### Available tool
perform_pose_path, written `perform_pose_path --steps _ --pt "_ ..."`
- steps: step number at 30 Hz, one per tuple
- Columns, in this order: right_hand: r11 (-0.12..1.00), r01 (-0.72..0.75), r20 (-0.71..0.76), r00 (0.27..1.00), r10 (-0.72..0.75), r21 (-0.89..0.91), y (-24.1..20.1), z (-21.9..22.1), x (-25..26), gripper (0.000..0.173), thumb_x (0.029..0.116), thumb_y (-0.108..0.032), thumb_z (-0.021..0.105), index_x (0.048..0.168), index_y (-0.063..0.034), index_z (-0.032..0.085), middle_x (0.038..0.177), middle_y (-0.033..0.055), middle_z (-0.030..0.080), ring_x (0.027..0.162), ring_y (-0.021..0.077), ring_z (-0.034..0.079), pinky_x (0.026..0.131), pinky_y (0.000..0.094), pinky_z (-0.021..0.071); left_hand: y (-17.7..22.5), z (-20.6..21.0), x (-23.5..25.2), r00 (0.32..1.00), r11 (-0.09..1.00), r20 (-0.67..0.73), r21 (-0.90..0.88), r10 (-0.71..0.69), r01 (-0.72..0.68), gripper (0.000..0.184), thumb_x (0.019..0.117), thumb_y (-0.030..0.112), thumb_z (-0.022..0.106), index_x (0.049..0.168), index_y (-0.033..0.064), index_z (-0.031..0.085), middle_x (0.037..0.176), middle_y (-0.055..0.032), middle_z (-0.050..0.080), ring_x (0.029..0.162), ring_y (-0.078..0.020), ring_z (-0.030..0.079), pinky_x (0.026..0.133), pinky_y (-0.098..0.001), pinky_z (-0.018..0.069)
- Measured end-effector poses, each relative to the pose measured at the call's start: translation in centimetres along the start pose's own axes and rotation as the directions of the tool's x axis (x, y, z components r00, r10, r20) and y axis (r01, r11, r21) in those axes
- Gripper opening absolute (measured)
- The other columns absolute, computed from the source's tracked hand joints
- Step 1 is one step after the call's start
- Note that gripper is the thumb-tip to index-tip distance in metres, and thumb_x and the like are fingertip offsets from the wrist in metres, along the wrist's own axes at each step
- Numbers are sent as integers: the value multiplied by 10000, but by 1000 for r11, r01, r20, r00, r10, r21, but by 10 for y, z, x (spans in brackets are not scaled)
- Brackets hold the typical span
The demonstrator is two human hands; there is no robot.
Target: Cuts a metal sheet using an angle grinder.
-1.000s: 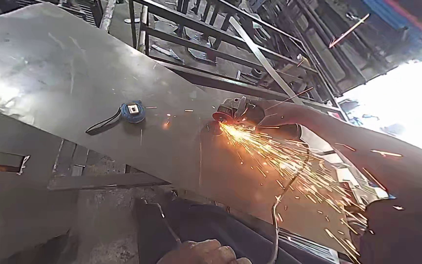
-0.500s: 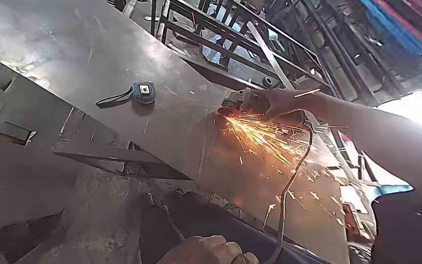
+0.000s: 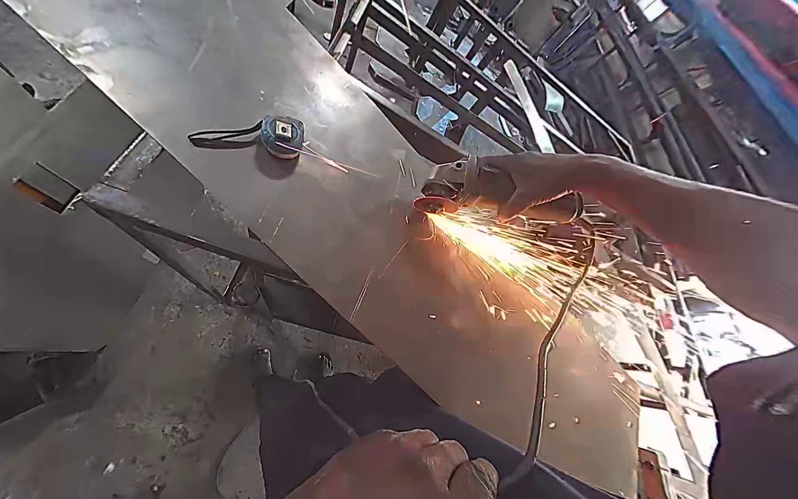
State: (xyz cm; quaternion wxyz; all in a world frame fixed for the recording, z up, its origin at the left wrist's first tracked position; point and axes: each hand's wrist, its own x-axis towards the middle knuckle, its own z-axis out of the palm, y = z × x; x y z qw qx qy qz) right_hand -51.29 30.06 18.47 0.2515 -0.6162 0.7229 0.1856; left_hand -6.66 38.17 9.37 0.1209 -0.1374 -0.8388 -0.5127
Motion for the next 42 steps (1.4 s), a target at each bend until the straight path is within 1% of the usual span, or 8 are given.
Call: perform_pose_path --steps 5,10,12,20,25,31,34,42 --pt "997 5 18 1000 -3 -74 3 -7 10 879 679 -124 948 1438 -73 508 1185 226 665 1073 400 655 939 606 506 -1 10 5 999 1000 -35 15 -14 14 274 1050 107 489 1250 18 652 1008 -170 711 933 -320 726 776 -424 606" --pt "985 93 38 995 -88 -147 3 -17 16 839 668 -204 938 1386 -63 527 1094 202 667 976 372 664 846 600 520 -1 11 9 999 999 -41 18 -26 26 269 1048 103 488 1239 11 653 987 -172 706 904 -324 723 748 -432 605" --pt "988 68 50 997 -62 -139 -5 -20 15 774 690 -126 932 1350 -38 537 1036 215 659 927 383 657 819 603 512 -1 11 10 998 999 -43 22 -36 37 273 1054 107 479 1240 8 652 993 -173 705 910 -326 721 754 -438 602" --pt "981 67 83 995 -53 -183 -17 -34 19 822 679 -96 918 1402 -73 528 1066 196 673 943 365 665 828 596 520 -6 8 12 997 998 -70 57 -27 31 268 1066 93 456 1224 15 658 973 -166 705 872 -310 726 729 -420 608" --pt "968 83 75 995 -67 -236 -19 -40 14 748 684 -152 929 1333 -121 558 981 153 680 871 344 672 766 599 524 -8 6 13 995 997 -93 70 -30 36 257 1051 94 481 1215 36 671 977 -147 714 900 -287 731 774 -408 610" --pt "986 24 -12 1000 -23 164 -3 9 -23 882 623 -133 944 1392 -56 520 1125 167 674 991 289 672 882 517 550 -2 3 6 998 997 -62 67 -31 36 262 1048 95 492 1227 33 673 970 -156 708 884 -309 722 746 -433 604" --pt "914 -67 -35 996 88 401 1 44 -42 887 582 -152 935 1365 -81 526 1084 113 690 928 213 689 821 443 581 1 3 6 999 997 -30 73 -24 26 262 1032 91 501 1225 34 669 954 -148 695 865 -304 711 719 -427 596" --pt "920 -85 -31 994 105 383 -14 67 -53 851 642 -115 935 1381 -117 513 1124 122 675 989 234 674 870 474 556 5 13 12 999 997 -37 80 10 -7 260 1041 98 496 1225 40 670 957 -143 701 870 -292 715 728 -407 598"
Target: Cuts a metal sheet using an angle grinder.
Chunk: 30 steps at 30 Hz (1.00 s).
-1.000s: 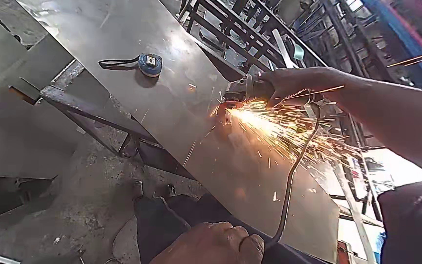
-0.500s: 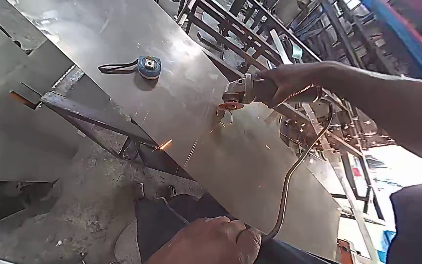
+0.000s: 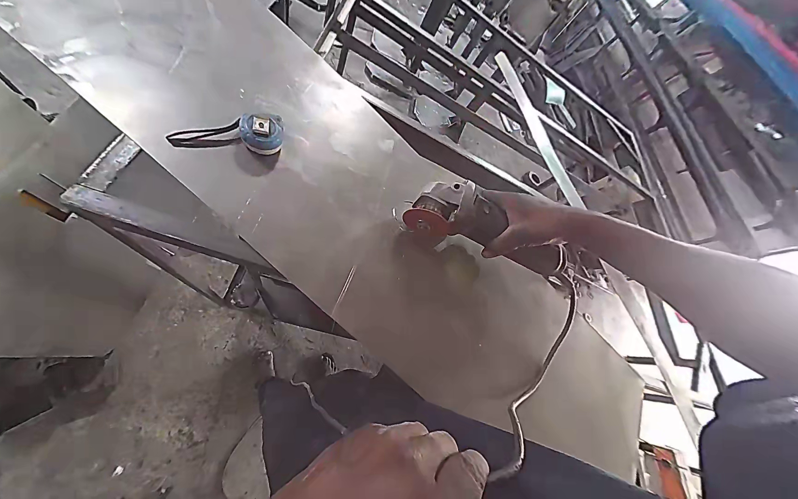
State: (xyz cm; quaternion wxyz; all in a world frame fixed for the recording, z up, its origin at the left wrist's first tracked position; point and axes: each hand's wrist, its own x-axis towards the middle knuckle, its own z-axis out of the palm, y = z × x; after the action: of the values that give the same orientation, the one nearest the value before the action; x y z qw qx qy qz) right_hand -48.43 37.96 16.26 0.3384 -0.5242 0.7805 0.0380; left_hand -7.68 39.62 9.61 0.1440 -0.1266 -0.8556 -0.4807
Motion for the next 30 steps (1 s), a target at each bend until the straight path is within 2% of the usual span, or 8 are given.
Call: perform_pose_path --steps 4,10,16,20,23,26,29,30 --pt "999 18 -2 1000 -18 -34 -3 0 4 795 628 -153 929 1316 -112 534 1065 105 667 926 216 670 808 455 559 1 5 -2 1000 1000 6 -7 -7 7 264 1037 101 500 1236 47 666 966 -139 701 873 -292 713 727 -406 597" --pt "1000 9 7 1000 -9 -20 -5 1 7 881 593 -185 931 1367 -131 514 1090 100 683 947 215 686 824 460 574 4 8 -6 1000 1000 1 -10 -19 19 268 1031 100 507 1239 47 666 982 -146 704 891 -299 717 733 -416 599" --pt "1000 11 6 1000 -11 24 -13 5 6 864 604 -113 912 1368 -121 509 1097 94 699 952 207 696 839 441 581 6 10 -10 1000 1000 -11 -3 -8 8 271 1022 91 505 1235 47 667 958 -141 699 862 -298 712 709 -410 594" --pt "999 -29 -22 999 28 -17 -17 10 2 925 635 -143 917 1449 -119 479 1164 130 674 1033 259 665 893 511 540 6 6 -13 1000 1000 10 -20 -8 8 286 1035 94 484 1251 42 664 965 -150 700 859 -306 710 706 -419 590" --pt "995 -85 -23 996 87 59 -23 18 -2 805 659 -151 920 1363 -152 531 1126 98 682 993 223 676 863 462 561 4 -1 -18 1000 1000 25 -31 2 -1 294 1039 94 474 1259 44 662 954 -150 696 845 -305 706 698 -418 587" --pt "968 -139 -44 988 151 211 -26 30 -3 770 629 -21 879 1327 -144 577 1055 110 707 886 229 703 758 438 595 3 -13 -29 999 1000 35 -19 0 0 285 1040 94 479 1251 44 665 946 -147 696 844 -303 709 699 -415 591" --pt "973 -163 -20 985 169 165 -33 31 -16 460 849 -84 809 1270 -42 629 1104 146 681 979 273 647 858 511 500 1 -28 -41 999 1000 46 -24 0 1 273 1038 92 489 1233 36 672 950 -149 699 852 -303 711 709 -412 592" --pt "973 -145 -80 984 162 181 -35 36 -20 365 822 -95 809 1163 -58 683 1026 110 701 905 231 655 797 469 518 0 -33 -45 998 1000 57 -29 -1 2 276 1044 91 481 1238 35 668 963 -150 700 865 -302 710 725 -412 592"
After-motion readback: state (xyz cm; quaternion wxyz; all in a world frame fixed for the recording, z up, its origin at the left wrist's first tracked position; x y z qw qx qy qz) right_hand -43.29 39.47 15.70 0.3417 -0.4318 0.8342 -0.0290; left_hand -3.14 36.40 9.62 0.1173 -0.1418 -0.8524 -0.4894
